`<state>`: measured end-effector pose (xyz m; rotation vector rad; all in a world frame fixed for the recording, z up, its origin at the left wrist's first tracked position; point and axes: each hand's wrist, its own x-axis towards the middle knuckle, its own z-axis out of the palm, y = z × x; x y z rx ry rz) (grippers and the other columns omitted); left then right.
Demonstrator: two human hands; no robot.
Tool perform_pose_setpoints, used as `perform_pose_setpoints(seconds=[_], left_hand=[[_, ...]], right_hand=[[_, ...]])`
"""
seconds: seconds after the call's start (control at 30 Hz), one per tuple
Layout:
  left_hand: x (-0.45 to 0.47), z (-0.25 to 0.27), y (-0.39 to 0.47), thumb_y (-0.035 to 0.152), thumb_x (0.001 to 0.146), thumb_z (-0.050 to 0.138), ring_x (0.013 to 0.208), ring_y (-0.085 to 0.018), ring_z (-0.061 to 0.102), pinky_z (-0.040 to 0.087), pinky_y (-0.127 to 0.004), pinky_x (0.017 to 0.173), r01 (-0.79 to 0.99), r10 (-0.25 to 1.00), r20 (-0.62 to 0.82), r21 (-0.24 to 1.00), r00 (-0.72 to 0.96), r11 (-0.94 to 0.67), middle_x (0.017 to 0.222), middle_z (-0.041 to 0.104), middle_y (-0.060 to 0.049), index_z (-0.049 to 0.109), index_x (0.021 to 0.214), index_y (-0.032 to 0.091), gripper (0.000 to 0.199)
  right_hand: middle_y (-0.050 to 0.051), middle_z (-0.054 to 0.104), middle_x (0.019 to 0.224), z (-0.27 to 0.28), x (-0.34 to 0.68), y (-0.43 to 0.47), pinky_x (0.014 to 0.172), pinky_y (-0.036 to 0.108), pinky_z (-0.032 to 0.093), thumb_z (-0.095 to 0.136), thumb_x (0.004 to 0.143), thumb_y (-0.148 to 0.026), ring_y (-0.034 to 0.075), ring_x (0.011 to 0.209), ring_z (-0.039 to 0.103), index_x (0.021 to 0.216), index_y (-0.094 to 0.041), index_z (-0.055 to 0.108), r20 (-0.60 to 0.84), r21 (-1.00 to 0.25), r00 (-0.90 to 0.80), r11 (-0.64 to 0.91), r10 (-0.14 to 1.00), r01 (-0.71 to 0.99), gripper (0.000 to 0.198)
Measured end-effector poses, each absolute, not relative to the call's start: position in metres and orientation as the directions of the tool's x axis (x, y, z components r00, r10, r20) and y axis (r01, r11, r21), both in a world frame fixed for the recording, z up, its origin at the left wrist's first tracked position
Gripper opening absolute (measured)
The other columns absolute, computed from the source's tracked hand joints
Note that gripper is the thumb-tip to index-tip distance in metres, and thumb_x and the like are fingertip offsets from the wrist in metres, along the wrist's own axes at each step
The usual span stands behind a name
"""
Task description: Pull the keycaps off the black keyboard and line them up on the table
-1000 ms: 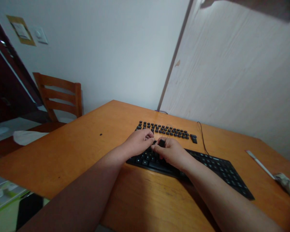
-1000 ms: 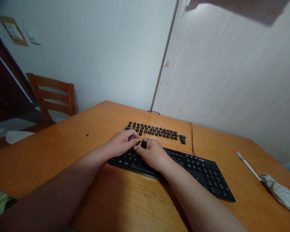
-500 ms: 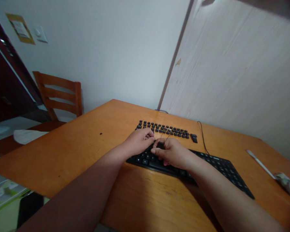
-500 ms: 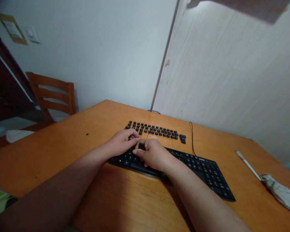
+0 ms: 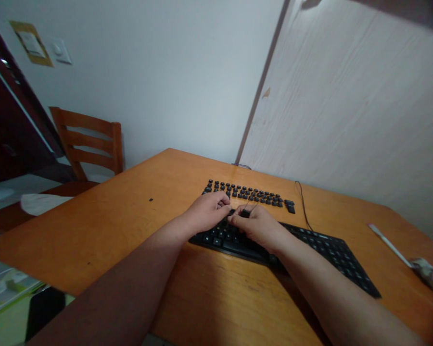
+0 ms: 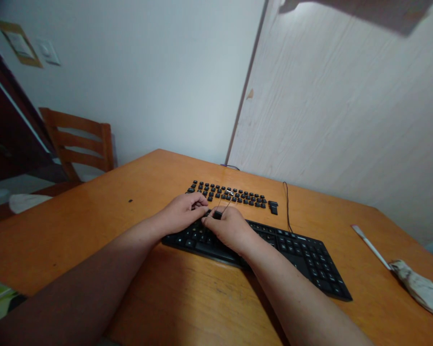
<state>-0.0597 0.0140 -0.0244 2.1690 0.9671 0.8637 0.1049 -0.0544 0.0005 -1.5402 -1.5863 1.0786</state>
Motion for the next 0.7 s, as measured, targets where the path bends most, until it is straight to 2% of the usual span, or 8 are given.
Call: perform_pose_setpoints(seconds=[0.27,0.5,0.7], left_hand=[[-0.0602,-0.0263,0.0136,0.031,0.085,0.055,0.078,-0.016,0.062,0.046,-0.027,0.067,0.397,0.788,0.331,0.723,0.519,-0.565,0.084,0.068,-0.002,0.064,0.092,0.020,0.016],[-0.0603,-0.0253,0.0134,0.030,0.084,0.055,0.077,-0.016,0.062,0.046,-0.027,0.067,0.403,0.790,0.334,0.719,0.514,-0.566,0.083,0.068,-0.002,0.064,0.090,0.020,0.014],[-0.0618,-0.0253,0.0135,0.028,0.084,0.055,0.076,-0.015,0.062,0.047,-0.027,0.067,0.385,0.781,0.327,0.728,0.532,-0.567,0.083,0.067,-0.002,0.064,0.090,0.019,0.014]], right_hand=[[-0.004,0.061,0.048,0.0028,0.1016,-0.0555,0.031,0.018,0.034,0.059,0.077,-0.028,0.010,0.032,0.049,0.071,-0.021,0.052,-0.207,-0.881,-0.039,-0.169,0.978,0.442,0.011],[-0.004,0.060,0.046,0.0007,0.1013,-0.0561,0.030,0.015,0.031,0.055,0.074,-0.020,0.008,0.032,0.049,0.066,-0.020,0.050,-0.174,-0.907,-0.021,-0.152,0.984,0.394,0.009],[-0.003,0.058,0.044,0.0032,0.1060,-0.0549,0.031,0.016,0.028,0.057,0.074,-0.022,0.008,0.031,0.046,0.064,-0.020,0.049,-0.192,-0.932,-0.022,-0.175,0.981,0.317,0.013]])
